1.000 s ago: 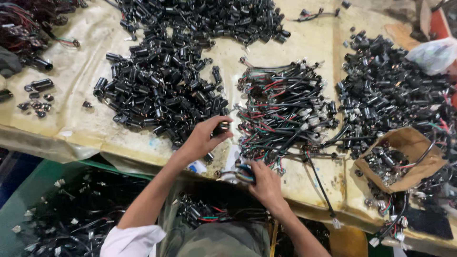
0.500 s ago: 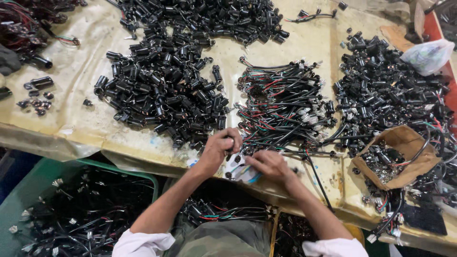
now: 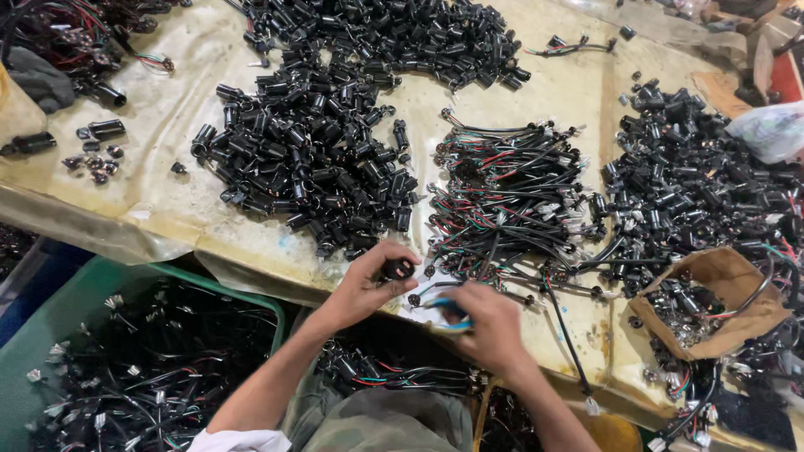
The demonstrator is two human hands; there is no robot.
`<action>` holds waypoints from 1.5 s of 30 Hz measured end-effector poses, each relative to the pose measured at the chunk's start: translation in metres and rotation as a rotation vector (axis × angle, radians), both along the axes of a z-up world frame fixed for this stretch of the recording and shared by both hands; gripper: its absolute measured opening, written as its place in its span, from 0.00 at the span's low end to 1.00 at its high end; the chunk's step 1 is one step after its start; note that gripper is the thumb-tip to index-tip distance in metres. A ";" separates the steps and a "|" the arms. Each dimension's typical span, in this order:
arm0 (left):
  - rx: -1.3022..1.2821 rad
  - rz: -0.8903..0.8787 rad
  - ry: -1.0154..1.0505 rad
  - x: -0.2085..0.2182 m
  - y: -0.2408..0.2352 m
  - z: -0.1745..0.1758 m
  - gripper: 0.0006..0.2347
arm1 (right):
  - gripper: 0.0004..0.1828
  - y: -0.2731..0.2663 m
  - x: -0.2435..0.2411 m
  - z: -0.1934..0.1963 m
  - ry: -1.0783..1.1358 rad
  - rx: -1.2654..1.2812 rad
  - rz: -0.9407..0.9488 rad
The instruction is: The person repeatedly picks small black cylindrical components with attached wires from a table, uses blue-handled pliers to cut the wires near the component, and drops the cut pieces into a green bin below. The process continues with many similar items across the table.
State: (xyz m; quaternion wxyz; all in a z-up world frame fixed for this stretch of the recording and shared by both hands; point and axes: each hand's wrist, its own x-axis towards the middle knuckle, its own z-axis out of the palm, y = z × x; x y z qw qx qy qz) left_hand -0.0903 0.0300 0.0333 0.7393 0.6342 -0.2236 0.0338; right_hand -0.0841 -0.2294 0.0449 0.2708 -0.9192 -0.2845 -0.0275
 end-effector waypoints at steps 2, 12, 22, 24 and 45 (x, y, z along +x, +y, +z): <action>0.061 -0.004 -0.122 -0.008 -0.003 0.002 0.13 | 0.18 0.005 -0.005 -0.017 0.043 -0.131 0.010; 0.109 -0.365 0.121 -0.057 -0.068 -0.033 0.12 | 0.23 -0.004 0.002 -0.064 -0.006 -0.043 -0.034; 0.047 -0.318 0.432 -0.070 -0.060 -0.063 0.11 | 0.18 -0.020 0.011 -0.068 -0.024 -0.104 -0.100; 0.028 -0.301 0.418 -0.067 -0.056 -0.065 0.11 | 0.17 -0.020 0.012 -0.063 -0.053 -0.059 -0.075; 0.386 0.038 -0.154 -0.060 -0.043 -0.039 0.12 | 0.14 0.029 -0.053 0.015 0.198 0.480 -0.013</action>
